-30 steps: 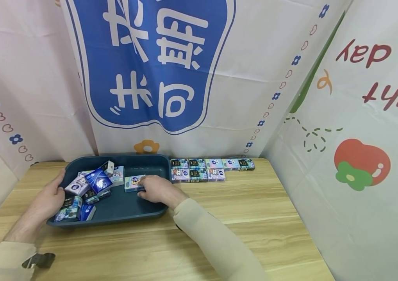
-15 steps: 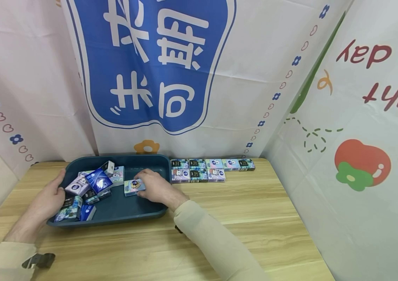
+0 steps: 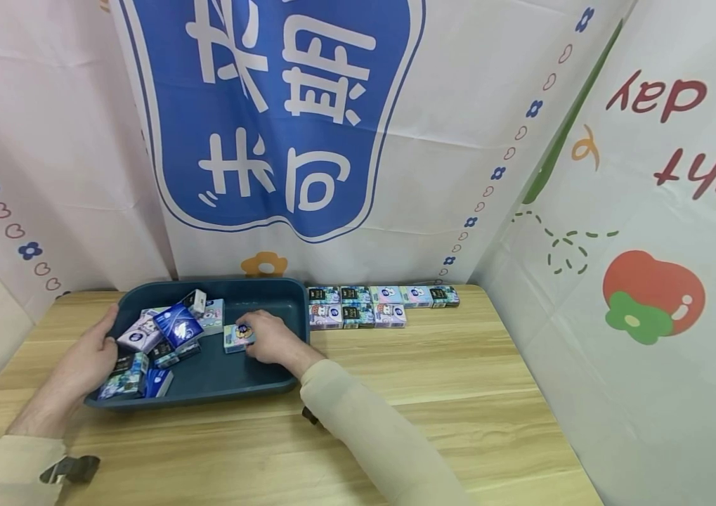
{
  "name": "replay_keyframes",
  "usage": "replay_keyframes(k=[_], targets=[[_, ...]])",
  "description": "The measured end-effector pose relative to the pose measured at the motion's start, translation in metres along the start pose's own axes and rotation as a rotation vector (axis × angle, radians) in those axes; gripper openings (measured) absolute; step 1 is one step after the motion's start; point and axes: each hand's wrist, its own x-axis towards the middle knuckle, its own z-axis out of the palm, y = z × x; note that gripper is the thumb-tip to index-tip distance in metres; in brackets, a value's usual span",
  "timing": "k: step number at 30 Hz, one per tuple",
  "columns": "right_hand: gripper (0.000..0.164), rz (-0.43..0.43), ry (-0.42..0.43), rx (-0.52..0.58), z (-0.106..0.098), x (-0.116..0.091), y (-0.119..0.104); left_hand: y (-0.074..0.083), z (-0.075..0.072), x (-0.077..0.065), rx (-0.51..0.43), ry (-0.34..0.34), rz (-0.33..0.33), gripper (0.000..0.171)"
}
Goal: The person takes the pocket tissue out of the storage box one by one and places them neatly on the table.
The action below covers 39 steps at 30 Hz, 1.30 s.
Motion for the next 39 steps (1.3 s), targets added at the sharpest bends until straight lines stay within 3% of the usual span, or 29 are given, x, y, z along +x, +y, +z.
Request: replay_keyframes(k=[12,29,39], targets=[[0.05,-0.011,0.016,-0.048,-0.003,-0.002,-0.001,-0.001,0.0,0.0,-0.001,-0.013,-0.013,0.063],[0.052,-0.035,0.088,0.124,-0.036,-0.028,0.012,0.001,0.0,-0.001,-0.005,-0.019,-0.032,0.063],[0.053,-0.056,0.13,0.173,-0.061,-0.043,0.033,0.0,0.0,-0.001,0.001,-0.007,-0.021,0.063]])
